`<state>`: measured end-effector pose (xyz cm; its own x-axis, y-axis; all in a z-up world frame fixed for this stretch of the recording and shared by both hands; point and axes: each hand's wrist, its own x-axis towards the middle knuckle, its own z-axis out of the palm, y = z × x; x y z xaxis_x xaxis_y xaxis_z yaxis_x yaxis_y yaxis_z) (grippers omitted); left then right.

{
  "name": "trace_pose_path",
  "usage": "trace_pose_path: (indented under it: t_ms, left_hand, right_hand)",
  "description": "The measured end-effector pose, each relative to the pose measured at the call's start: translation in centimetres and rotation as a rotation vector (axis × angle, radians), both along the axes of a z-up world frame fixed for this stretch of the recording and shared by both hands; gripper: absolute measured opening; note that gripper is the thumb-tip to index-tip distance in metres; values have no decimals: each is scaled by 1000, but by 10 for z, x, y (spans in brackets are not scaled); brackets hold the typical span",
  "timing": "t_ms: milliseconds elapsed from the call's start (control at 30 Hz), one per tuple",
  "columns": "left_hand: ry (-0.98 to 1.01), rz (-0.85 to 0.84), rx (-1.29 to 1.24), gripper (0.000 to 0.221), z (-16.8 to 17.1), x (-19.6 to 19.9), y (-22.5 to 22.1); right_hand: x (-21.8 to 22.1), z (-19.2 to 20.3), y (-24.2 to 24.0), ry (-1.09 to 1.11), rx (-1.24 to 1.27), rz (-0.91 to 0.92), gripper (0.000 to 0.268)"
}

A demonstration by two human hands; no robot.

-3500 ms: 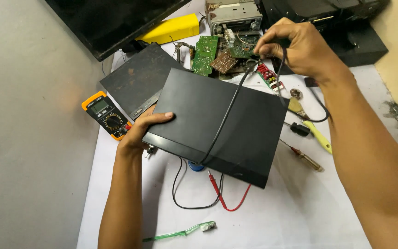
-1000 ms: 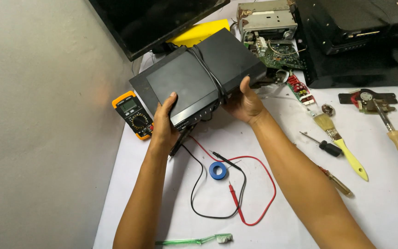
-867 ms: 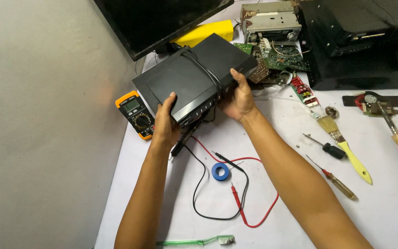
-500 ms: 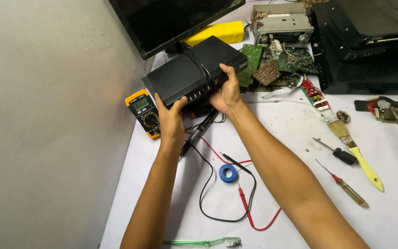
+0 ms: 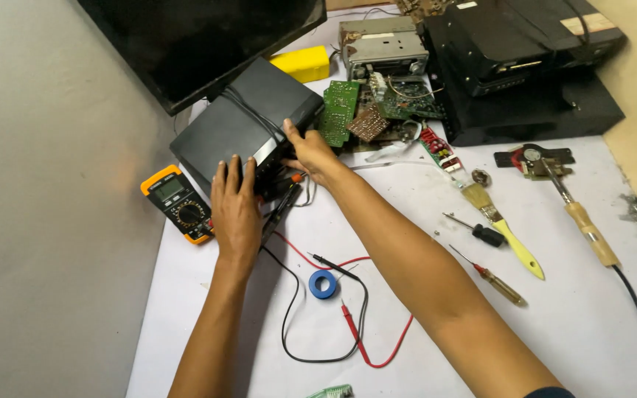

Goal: Disassembling and cleaning an electronic device on a workbench using a screwdriver and a brush.

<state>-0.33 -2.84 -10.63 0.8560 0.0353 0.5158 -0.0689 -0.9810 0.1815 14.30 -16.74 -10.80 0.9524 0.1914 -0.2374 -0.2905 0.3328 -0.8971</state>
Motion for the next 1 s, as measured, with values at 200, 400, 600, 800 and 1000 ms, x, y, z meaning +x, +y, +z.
trace_pose_path:
  t_ms: [200,400,600,800,1000]
  left_hand:
    - [-46,76,189,76,-9,5,7]
    - [-113,76,203,67,-12,13,17]
    - [-71,93,160,57,2,12,8]
    - [57,-561,28,52,27,-60,-67]
    - [347,-759,169,64,5,-119,-120]
  right_hand:
    - [-1,-6,-49,-363,-593,228,61]
    - [-99,76,-141,-558,-1221,408,43]
    - [-192,112,-249,-521,-1593,282,42]
    - [-243,45,-313,-292,-1740,143,52]
    - [-271,-5,-324,-566,-1731,133,48]
